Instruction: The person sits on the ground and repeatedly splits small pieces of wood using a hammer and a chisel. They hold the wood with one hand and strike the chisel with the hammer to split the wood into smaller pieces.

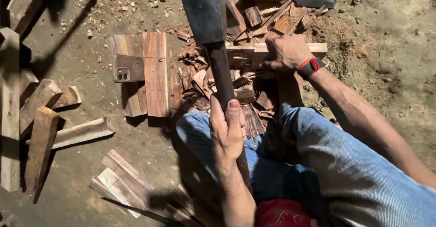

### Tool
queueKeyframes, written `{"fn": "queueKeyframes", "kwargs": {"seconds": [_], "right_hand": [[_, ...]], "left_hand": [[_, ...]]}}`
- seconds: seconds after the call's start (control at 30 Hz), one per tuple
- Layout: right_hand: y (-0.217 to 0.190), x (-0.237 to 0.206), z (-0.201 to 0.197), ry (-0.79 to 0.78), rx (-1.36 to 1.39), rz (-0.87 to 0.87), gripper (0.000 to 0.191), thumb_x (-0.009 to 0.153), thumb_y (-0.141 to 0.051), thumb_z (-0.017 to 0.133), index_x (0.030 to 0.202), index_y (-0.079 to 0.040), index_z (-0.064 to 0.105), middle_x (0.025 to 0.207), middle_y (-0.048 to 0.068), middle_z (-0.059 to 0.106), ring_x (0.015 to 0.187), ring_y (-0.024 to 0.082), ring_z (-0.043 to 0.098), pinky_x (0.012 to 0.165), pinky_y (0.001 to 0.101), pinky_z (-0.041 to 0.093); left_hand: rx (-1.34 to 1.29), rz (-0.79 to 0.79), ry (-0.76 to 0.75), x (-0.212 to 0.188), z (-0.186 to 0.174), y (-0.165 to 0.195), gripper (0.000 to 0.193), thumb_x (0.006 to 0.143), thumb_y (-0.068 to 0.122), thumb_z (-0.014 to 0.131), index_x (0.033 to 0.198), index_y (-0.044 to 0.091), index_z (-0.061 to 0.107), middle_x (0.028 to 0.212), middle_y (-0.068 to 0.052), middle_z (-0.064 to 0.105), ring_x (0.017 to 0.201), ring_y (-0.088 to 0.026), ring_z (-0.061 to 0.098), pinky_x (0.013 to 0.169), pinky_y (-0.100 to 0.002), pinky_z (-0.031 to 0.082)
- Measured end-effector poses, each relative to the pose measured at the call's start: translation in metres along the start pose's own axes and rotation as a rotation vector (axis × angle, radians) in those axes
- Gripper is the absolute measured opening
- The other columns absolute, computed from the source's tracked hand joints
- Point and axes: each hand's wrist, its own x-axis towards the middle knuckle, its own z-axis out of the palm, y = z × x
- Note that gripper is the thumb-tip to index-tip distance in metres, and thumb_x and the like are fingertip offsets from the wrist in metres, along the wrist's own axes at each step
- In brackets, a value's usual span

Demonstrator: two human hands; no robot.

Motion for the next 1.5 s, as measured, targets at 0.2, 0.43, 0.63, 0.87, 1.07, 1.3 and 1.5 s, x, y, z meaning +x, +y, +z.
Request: {"fn": "queueKeyframes", "kwargs": {"seconds": [0.2,0.43,0.63,0.87,1.07,1.3,1.5], "right_hand": [[0.001,-0.003,0.002,0.160,-0.045,-0.049,0.069,0.068,-0.066,0.083,0.104,-0.012,0.059,0.074,0.008,0.069,0.070,0.032,0.071,0.057,0.0443,0.053],[0.000,-0.003,0.000,0.067,0.026,-0.027,0.077,0.070,-0.062,0.082,0.124,-0.016,0.053,0.073,0.009,0.068,0.068,0.032,0.070,0.057,0.0451,0.053],[-0.001,-0.006,0.004,0.094,-0.009,-0.030,0.087,0.073,-0.067,0.080,0.132,-0.013,0.047,0.069,0.009,0.067,0.063,0.032,0.068,0.055,0.0436,0.051],[-0.002,-0.006,0.004,0.103,-0.021,-0.023,0.084,0.069,-0.067,0.081,0.125,-0.013,0.049,0.071,0.006,0.069,0.066,0.030,0.070,0.059,0.0437,0.050],[-0.003,-0.008,0.006,0.140,-0.050,-0.035,0.095,0.068,-0.068,0.082,0.136,-0.010,0.049,0.070,0.009,0.069,0.065,0.031,0.070,0.058,0.0422,0.051],[-0.005,-0.015,-0.003,0.335,-0.021,-0.120,0.089,0.068,-0.063,0.083,0.135,-0.014,0.050,0.095,0.011,0.073,0.075,0.033,0.070,0.062,0.0443,0.052],[-0.003,-0.008,0.004,0.192,-0.064,-0.066,0.091,0.065,-0.063,0.084,0.134,-0.014,0.049,0.091,0.008,0.072,0.070,0.031,0.070,0.056,0.0442,0.051]], "left_hand": [[-0.053,-0.291,-0.019,0.026,0.022,-0.015,0.024,0.105,0.033,0.051,0.106,0.009,0.047,0.060,0.004,0.043,0.042,-0.005,0.039,0.035,-0.022,0.032],[-0.094,-0.059,-0.049,0.005,0.002,0.005,0.032,0.106,0.038,0.053,0.108,0.008,0.044,0.065,0.004,0.046,0.048,-0.005,0.044,0.039,-0.022,0.036],[0.027,-0.268,-0.011,0.020,0.024,-0.010,0.030,0.103,0.038,0.051,0.108,0.009,0.049,0.059,0.004,0.044,0.043,-0.005,0.042,0.035,-0.022,0.034],[-0.183,-0.047,-0.087,0.012,-0.010,-0.002,0.032,0.108,0.038,0.051,0.111,0.008,0.043,0.067,0.004,0.047,0.048,-0.005,0.044,0.039,-0.022,0.036],[-0.053,-0.180,-0.100,0.014,-0.002,-0.012,0.028,0.108,0.034,0.047,0.116,0.008,0.045,0.063,0.004,0.044,0.044,-0.006,0.042,0.034,-0.022,0.035],[-0.266,-0.320,-0.049,0.021,0.003,-0.016,0.022,0.109,0.028,0.045,0.117,0.008,0.042,0.064,0.003,0.044,0.042,-0.007,0.041,0.033,-0.023,0.035],[-0.219,-0.081,-0.065,0.013,-0.022,0.002,0.028,0.112,0.033,0.044,0.120,0.007,0.043,0.070,0.001,0.047,0.047,-0.007,0.043,0.038,-0.022,0.036]]}}
